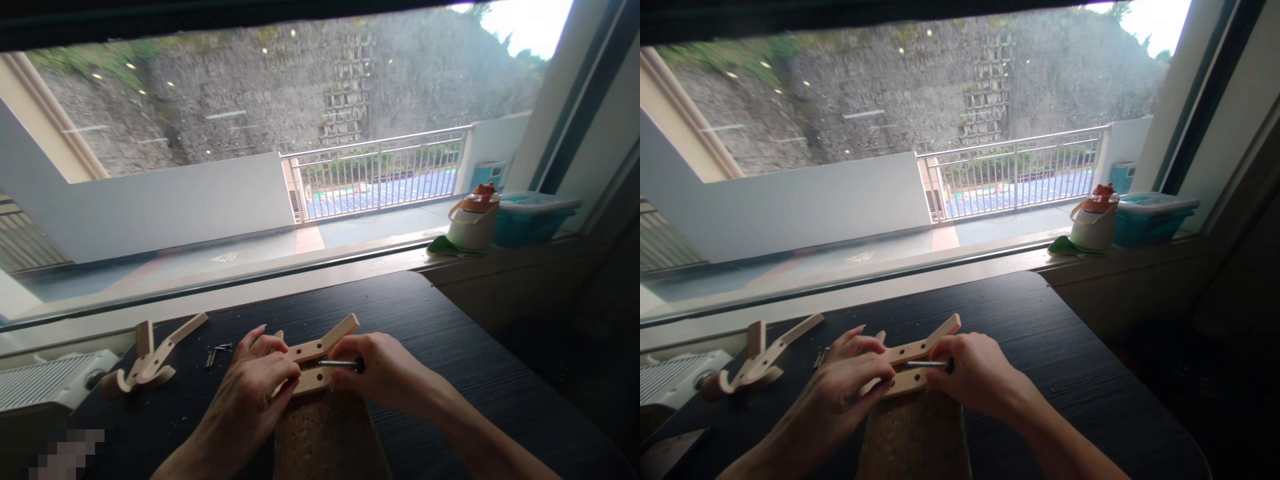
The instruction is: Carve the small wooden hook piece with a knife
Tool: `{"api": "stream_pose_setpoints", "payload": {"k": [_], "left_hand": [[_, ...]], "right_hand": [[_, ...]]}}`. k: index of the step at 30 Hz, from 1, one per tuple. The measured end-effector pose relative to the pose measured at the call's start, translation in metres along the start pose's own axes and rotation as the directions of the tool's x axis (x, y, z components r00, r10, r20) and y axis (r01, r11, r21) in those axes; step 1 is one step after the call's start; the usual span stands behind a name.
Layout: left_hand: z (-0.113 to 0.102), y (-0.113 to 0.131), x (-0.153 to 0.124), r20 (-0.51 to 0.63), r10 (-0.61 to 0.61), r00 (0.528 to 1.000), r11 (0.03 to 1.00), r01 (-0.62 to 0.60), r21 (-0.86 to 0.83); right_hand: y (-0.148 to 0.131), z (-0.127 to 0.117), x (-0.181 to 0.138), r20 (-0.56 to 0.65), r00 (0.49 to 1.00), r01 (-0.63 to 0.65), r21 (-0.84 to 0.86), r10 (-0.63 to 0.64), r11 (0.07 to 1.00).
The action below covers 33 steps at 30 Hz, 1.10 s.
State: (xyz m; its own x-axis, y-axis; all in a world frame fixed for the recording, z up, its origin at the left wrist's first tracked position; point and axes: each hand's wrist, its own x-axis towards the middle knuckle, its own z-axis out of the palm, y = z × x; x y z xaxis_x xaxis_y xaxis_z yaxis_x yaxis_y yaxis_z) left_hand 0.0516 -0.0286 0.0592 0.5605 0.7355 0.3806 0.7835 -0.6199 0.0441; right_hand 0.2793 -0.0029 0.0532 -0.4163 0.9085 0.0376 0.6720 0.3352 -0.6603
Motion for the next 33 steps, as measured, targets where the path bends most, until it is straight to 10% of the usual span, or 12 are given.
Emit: {"api": "stream_pose_setpoints", "payload": {"k": [33], "left_hand": [[0.005, 0.01, 0.003, -0.031, 0.031, 0.999, 0.999, -0.03, 0.023]], "right_hand": [[0.0, 0.002, 0.002, -0.009, 1.0, 0.0, -0.023, -0.001, 1.0]]}}
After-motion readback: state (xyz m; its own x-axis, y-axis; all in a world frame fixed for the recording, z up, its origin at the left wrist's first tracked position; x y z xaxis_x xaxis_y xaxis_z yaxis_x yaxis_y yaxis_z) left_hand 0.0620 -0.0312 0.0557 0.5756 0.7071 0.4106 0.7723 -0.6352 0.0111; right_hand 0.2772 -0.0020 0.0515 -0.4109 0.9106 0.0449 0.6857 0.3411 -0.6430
